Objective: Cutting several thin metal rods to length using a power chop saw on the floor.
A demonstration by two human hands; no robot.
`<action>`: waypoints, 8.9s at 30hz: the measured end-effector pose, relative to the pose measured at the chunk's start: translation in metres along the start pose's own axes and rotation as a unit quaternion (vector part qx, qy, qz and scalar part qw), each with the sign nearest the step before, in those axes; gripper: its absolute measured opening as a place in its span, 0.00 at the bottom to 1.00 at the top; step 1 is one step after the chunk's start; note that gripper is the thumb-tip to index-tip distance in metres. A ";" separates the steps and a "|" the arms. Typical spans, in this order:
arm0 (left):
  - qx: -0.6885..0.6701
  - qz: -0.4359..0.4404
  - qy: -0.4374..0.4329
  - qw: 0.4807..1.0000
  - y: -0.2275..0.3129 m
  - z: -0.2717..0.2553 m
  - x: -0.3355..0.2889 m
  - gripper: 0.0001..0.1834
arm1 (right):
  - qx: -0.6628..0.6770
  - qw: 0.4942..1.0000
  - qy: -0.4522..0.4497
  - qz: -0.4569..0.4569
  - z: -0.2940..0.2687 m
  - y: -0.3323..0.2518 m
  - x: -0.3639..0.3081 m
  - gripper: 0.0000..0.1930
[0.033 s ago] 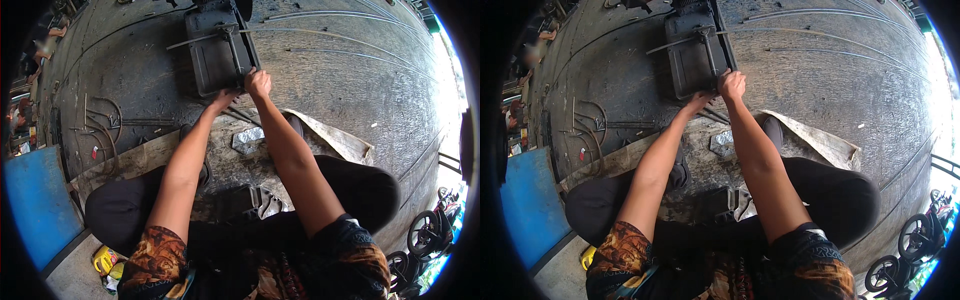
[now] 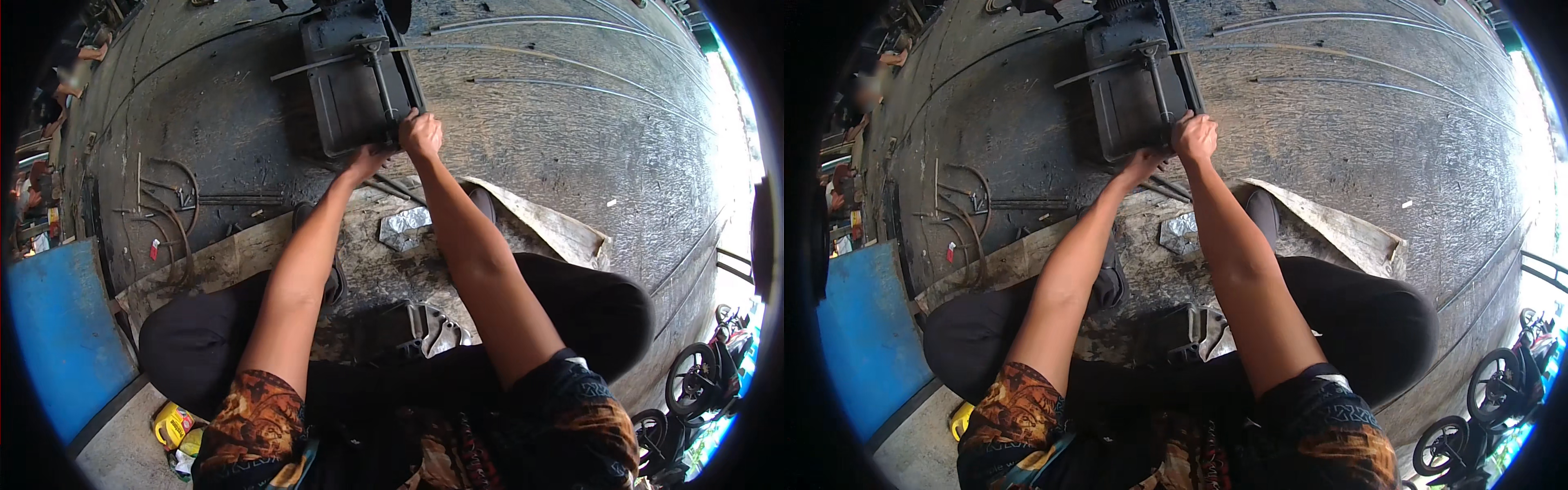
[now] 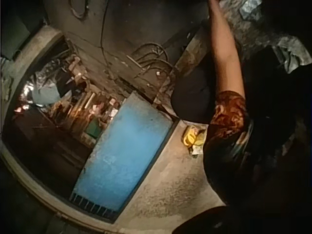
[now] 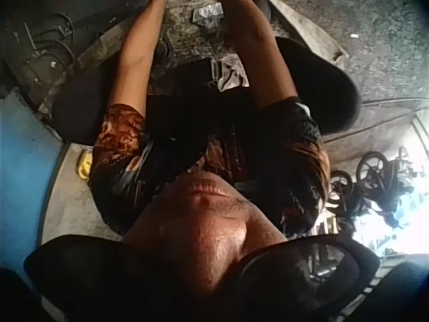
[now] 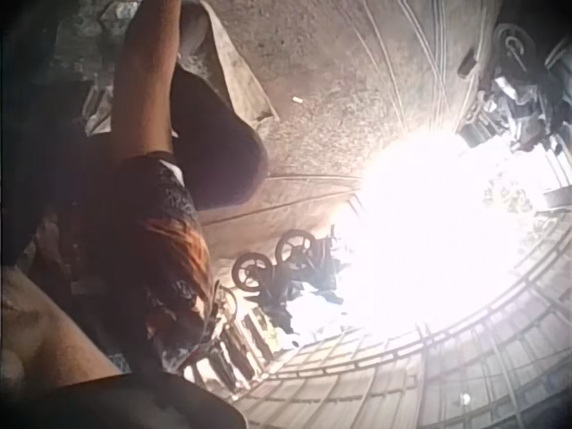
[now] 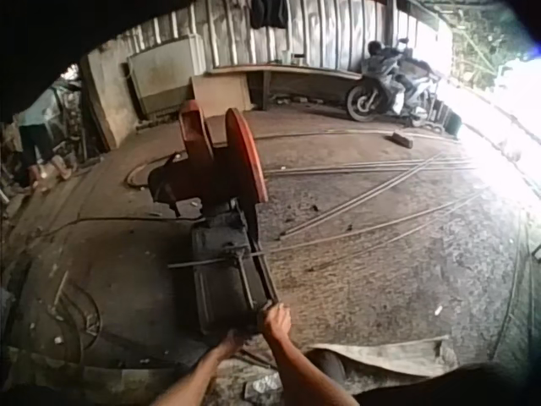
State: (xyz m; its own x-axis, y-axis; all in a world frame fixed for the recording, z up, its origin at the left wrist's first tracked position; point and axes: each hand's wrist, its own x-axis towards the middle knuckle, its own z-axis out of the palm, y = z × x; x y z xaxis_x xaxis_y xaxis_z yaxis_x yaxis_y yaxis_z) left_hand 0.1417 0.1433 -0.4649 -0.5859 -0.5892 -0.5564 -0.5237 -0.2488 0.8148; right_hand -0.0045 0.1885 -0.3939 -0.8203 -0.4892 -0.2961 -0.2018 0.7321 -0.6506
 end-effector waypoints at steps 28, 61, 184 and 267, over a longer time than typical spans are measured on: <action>0.254 0.257 0.228 0.904 0.037 -0.014 -0.068 0.21 | -0.053 0.998 0.026 -0.026 0.014 0.033 0.016 0.21; -0.123 0.051 0.054 0.990 0.505 -0.174 -0.027 0.20 | 0.040 0.898 0.099 -0.427 -0.206 -0.302 0.059 0.37; -0.225 0.243 0.172 0.928 0.287 -0.023 -0.103 0.11 | 0.172 0.837 0.152 -0.496 -0.133 -0.133 0.012 0.29; -0.190 0.284 0.192 0.920 0.264 -0.024 -0.090 0.13 | 0.194 0.835 0.155 -0.491 -0.122 -0.127 0.010 0.31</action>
State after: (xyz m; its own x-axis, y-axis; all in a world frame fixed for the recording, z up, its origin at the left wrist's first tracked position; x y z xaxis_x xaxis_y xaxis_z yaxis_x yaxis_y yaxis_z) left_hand 0.0711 0.1117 -0.1955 -0.3988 -0.9169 0.0158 0.0954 -0.0244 0.9951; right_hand -0.0522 0.1490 -0.2289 -0.4718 -0.5730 0.6701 -0.7202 -0.1880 -0.6678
